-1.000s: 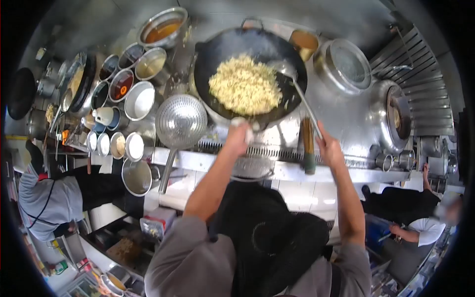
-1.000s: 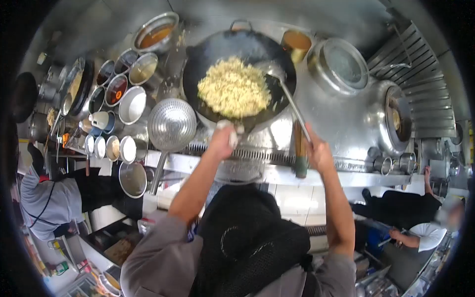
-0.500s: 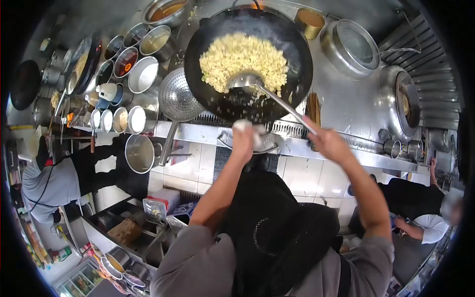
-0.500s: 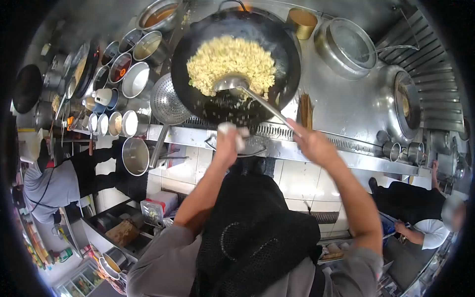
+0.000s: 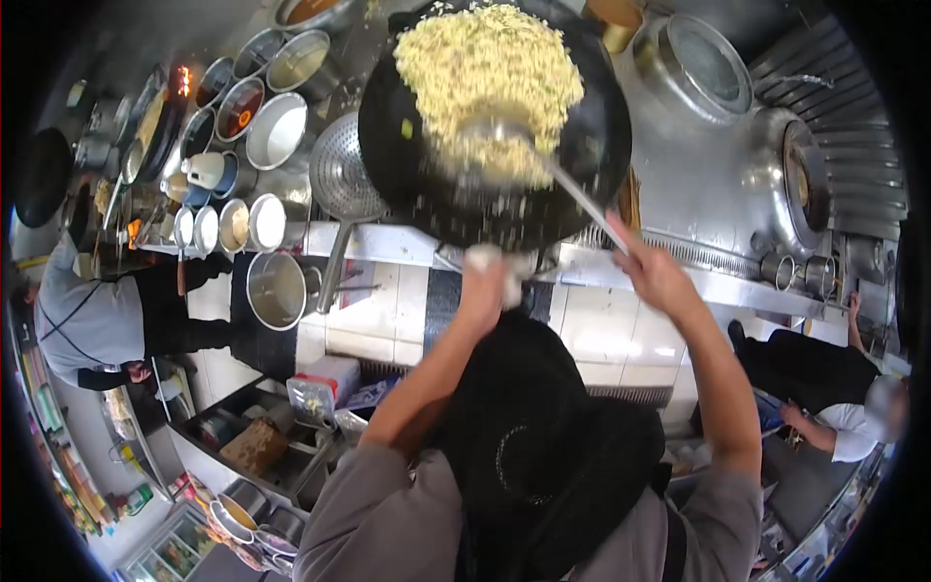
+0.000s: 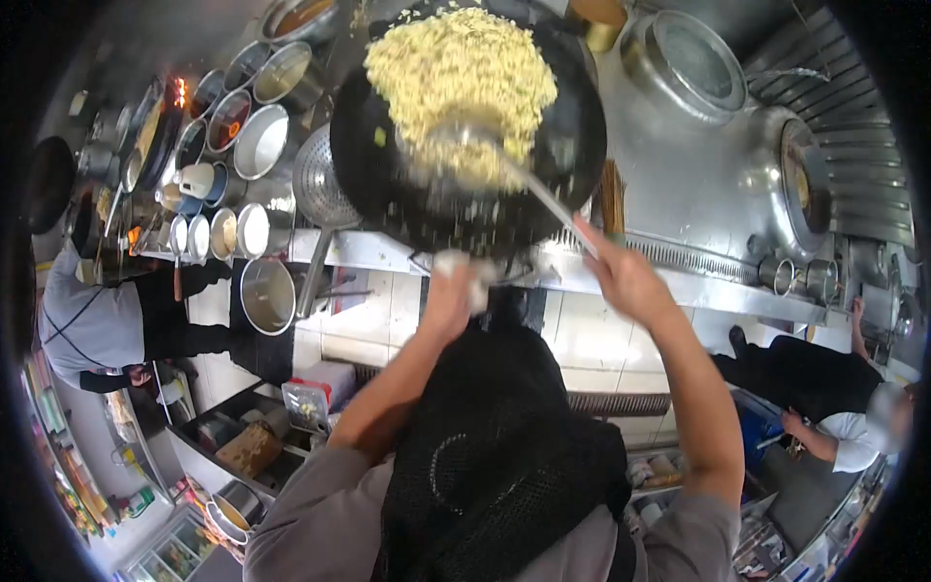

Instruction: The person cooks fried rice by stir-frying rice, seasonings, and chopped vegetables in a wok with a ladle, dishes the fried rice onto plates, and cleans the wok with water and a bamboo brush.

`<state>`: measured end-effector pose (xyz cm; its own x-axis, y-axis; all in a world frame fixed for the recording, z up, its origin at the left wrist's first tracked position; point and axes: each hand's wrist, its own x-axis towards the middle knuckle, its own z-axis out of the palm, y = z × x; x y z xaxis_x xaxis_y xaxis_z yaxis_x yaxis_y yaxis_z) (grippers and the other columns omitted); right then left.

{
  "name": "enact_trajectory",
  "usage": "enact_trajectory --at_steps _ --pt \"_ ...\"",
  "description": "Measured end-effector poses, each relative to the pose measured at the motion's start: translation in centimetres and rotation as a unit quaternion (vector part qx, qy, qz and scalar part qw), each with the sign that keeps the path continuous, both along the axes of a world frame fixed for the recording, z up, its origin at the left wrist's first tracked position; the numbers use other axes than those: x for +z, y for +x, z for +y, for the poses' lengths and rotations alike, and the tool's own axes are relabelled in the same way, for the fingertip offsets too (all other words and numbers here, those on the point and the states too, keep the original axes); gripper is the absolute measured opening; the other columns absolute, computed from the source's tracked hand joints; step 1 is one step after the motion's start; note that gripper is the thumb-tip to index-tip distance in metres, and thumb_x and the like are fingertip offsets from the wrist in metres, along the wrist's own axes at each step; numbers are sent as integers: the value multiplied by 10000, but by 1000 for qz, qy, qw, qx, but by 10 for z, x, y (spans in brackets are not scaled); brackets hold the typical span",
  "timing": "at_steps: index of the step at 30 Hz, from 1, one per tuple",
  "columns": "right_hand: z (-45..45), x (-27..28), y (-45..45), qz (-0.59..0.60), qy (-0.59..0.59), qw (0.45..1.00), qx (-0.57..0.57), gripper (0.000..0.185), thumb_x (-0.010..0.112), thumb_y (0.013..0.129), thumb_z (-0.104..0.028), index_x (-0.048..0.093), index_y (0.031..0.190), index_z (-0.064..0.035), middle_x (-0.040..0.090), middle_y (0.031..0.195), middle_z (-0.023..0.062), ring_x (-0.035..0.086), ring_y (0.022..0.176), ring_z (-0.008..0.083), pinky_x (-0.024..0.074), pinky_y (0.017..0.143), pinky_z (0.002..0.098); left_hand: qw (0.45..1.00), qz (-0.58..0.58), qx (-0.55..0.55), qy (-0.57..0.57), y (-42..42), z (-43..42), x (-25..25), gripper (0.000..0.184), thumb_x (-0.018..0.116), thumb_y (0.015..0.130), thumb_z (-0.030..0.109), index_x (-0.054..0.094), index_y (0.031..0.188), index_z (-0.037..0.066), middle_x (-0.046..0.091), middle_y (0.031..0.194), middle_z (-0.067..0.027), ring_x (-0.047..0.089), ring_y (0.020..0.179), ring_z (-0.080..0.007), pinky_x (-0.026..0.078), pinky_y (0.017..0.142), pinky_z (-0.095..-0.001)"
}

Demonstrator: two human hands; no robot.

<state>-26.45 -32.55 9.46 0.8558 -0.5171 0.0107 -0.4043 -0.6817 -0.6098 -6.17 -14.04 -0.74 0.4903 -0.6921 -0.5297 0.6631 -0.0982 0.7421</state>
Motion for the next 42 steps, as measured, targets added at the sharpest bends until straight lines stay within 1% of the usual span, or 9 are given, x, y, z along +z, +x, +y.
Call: enact_trajectory --at_steps 6,13,20,26,28,30,33,35,42 --pt "-8 145 -8 241 160 957 5 565 603 942 -145 434 1473 -240 658 1193 202 690 936 356 516 912 394 990 132 31 25 35 -34 142 83 524 924 95 550 954 23 632 894 -126 633 684 -225 541 614 -337" --pt "-9 12 2 58 61 994 -70 548 617 940 -125 459 1460 -188 645 779 241 633 630 329 526 651 407 999 31 25 -21 4 -3 -27 211 545 935 90 485 1137 77 628 1064 -139 653 892 -233 550 625 -375" --pt "61 24 3 -55 185 950 -246 553 566 989 -113 391 1509 -178 484 653 40 418 606 97 406 586 237 991 88 16 -96 49 -37 20 308 536 856 6 488 1155 58 610 1036 -112 649 882 -237 571 689 -394" --pt "48 58 38 -34 374 875 -306 638 501 1020 -210 181 1568 -145 475 660 10 445 478 103 432 427 282 974 -226 25 -8 105 -15 -4 658 580 815 29 248 1379 -41 568 1140 -150 587 978 -239 506 851 -356" --pt "41 96 60 -106 639 690 -323 548 517 1013 -211 309 1512 -125 474 685 -4 421 469 71 379 417 230 930 -368 8 22 109 3 18 667 583 814 51 243 1373 -79 583 1125 -180 598 982 -271 496 881 -385" --pt "46 136 81 -93 741 600 -288 121 521 1015 -268 492 1078 -169 472 715 -59 386 471 0 313 412 185 904 -425 -29 37 113 10 9 694 580 779 3 246 1375 -118 564 1198 -203 560 1105 -289 429 992 -380" --pt "51 145 100 -133 771 552 -287 201 508 1020 -321 483 905 -158 458 646 -79 377 446 0 301 394 181 905 -420 -13 65 102 10 8 702 619 756 41 286 1361 -85 589 1119 -214 609 998 -325 482 901 -398" --pt "45 117 103 -135 904 360 -188 315 491 1025 -356 461 777 -164 415 551 -88 373 414 9 312 382 181 933 -352 -29 66 88 5 24 660 553 790 5 274 1378 -107 559 1220 -213 550 1130 -332 394 1033 -380" --pt "63 73 92 -254 908 262 -204 305 427 1055 -258 481 794 -108 395 543 -88 387 386 12 346 353 182 995 -97 -17 2 81 1 -26 428 523 787 -65 477 1203 21 621 999 -100 642 850 -203 533 692 -328"
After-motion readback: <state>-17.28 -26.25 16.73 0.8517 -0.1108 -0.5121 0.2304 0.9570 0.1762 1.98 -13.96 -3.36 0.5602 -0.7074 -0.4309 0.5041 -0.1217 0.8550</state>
